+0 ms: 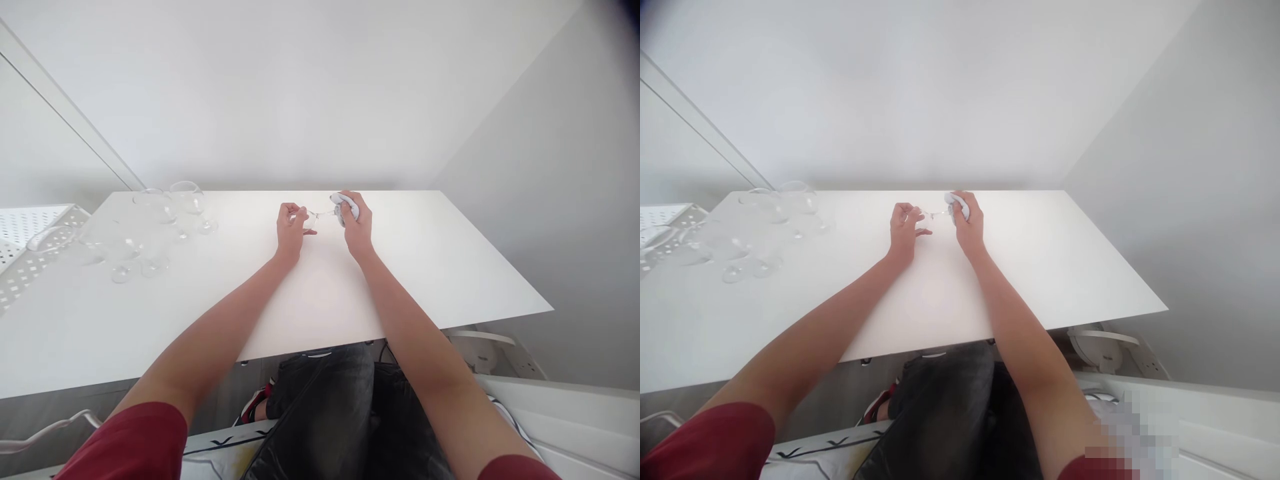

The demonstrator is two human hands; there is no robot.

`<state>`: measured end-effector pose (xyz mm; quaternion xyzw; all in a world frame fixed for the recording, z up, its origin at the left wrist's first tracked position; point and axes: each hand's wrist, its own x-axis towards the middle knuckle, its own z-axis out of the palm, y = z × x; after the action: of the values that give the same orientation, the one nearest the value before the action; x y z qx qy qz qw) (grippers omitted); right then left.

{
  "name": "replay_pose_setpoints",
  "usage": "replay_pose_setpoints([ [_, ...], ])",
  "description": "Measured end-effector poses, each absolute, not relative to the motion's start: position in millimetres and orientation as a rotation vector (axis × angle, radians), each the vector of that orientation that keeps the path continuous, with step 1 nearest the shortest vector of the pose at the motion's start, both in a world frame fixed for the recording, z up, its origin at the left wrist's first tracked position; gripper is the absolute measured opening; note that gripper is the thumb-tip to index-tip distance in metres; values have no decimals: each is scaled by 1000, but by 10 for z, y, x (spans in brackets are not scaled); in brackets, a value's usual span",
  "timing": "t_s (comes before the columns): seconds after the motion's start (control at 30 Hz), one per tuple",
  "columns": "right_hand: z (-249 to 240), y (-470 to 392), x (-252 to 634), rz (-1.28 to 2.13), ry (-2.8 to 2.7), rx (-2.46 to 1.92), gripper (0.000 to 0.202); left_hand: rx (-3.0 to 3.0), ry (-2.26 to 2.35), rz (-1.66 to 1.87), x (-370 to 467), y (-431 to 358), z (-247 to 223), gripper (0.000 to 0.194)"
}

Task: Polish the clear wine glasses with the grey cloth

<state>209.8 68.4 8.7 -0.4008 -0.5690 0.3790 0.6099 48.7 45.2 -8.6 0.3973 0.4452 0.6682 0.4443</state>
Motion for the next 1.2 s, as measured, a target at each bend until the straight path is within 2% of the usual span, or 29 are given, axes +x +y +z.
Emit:
replay_pose_setpoints([
  [0.2,54,724,2057,1367,-1202,-923,52,948,1105,1653,477,454,-69,26],
  [0.43,166,578,2002,988,-1245,-892,47,906,1090,1611,476,454,-67,26],
  [0.5,180,587,2024,1047,-1225,-900,45,928,1065,1610,484,434,-47,26],
  [0.67,110,720,2079,1433,-1112,-1051,52,985,1100,1628,490,425,-48,25],
  [0.73,71,749,2061,1379,-1108,-1065,49,978,1133,1644,487,442,-67,25],
  [0.93,54,728,2055,900,-1088,-1029,43,913,1171,1675,472,474,-98,28],
  [1.03,121,673,2101,904,-1095,-981,45,898,1175,1677,464,467,-87,28],
  [1.2,161,614,2051,966,-1341,-953,36,943,1117,1629,466,427,-48,24],
])
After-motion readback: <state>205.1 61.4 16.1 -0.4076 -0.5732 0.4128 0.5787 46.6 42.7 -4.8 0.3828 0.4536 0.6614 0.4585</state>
